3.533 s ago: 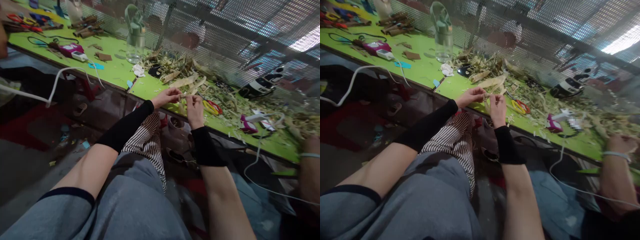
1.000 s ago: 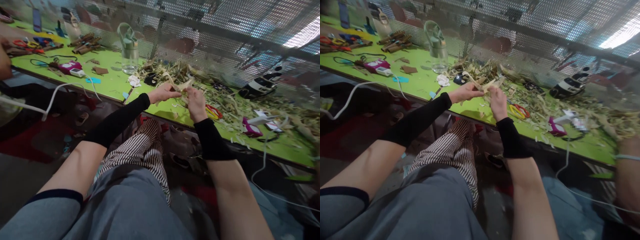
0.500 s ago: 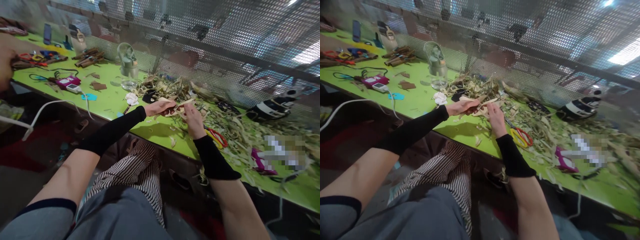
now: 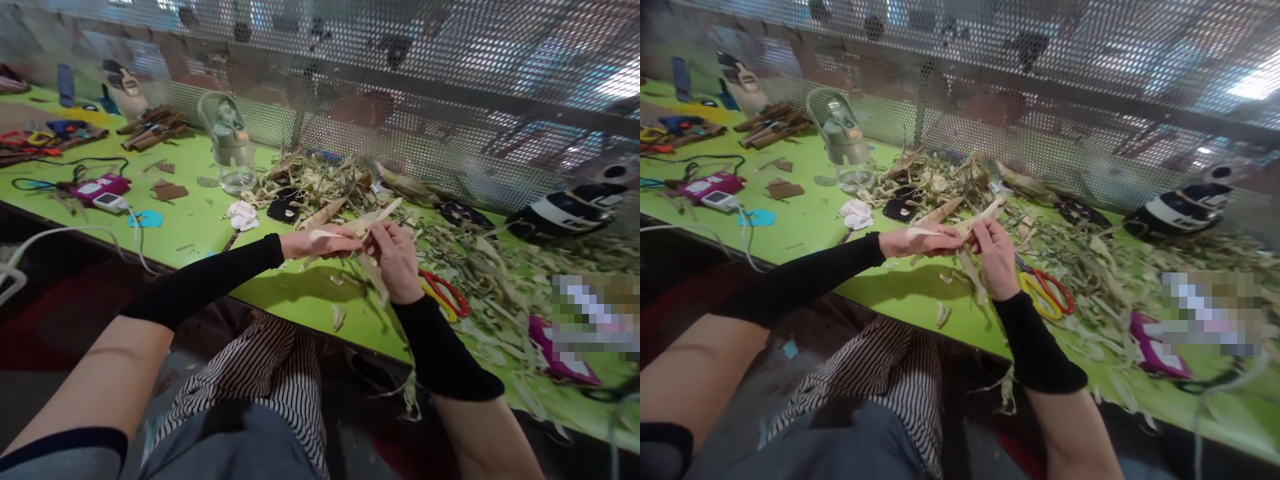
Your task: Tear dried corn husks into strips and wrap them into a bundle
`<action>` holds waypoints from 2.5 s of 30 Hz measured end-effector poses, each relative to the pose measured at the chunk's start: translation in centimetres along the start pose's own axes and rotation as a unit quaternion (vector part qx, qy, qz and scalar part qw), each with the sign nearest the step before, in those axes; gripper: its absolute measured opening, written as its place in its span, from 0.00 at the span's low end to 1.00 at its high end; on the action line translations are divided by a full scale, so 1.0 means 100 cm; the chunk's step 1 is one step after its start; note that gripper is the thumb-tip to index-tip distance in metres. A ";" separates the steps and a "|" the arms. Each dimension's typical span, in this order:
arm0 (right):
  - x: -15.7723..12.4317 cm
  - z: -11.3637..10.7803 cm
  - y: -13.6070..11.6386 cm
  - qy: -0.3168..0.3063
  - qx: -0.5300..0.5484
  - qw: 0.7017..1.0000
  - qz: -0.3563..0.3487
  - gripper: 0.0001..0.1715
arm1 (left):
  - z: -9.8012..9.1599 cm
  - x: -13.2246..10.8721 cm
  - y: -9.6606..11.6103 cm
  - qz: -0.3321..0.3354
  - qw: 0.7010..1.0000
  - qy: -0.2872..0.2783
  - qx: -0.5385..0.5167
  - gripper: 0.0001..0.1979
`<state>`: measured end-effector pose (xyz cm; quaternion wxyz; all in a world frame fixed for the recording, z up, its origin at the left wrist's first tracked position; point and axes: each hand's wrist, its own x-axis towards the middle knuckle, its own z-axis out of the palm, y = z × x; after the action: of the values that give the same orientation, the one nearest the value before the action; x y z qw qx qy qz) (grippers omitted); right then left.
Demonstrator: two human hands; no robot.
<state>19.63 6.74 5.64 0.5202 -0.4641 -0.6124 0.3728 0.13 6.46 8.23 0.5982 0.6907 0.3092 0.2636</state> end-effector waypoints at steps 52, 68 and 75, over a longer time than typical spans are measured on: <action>-0.033 0.001 0.007 -0.129 -0.226 0.964 -0.054 0.14 | -0.003 0.001 -0.044 0.057 0.981 0.172 0.062 0.06; -0.026 -0.001 0.002 -0.188 -0.280 0.941 -0.026 0.15 | -0.016 0.001 -0.050 0.087 0.971 0.107 0.197 0.15; -0.024 -0.001 0.007 -0.095 -0.147 0.985 0.013 0.20 | -0.009 -0.001 -0.046 0.069 0.988 0.010 0.139 0.16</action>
<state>19.96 4.68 4.35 0.3809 -0.5059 -0.7009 0.3282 -1.10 7.46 3.78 0.4738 0.7841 0.3006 0.2651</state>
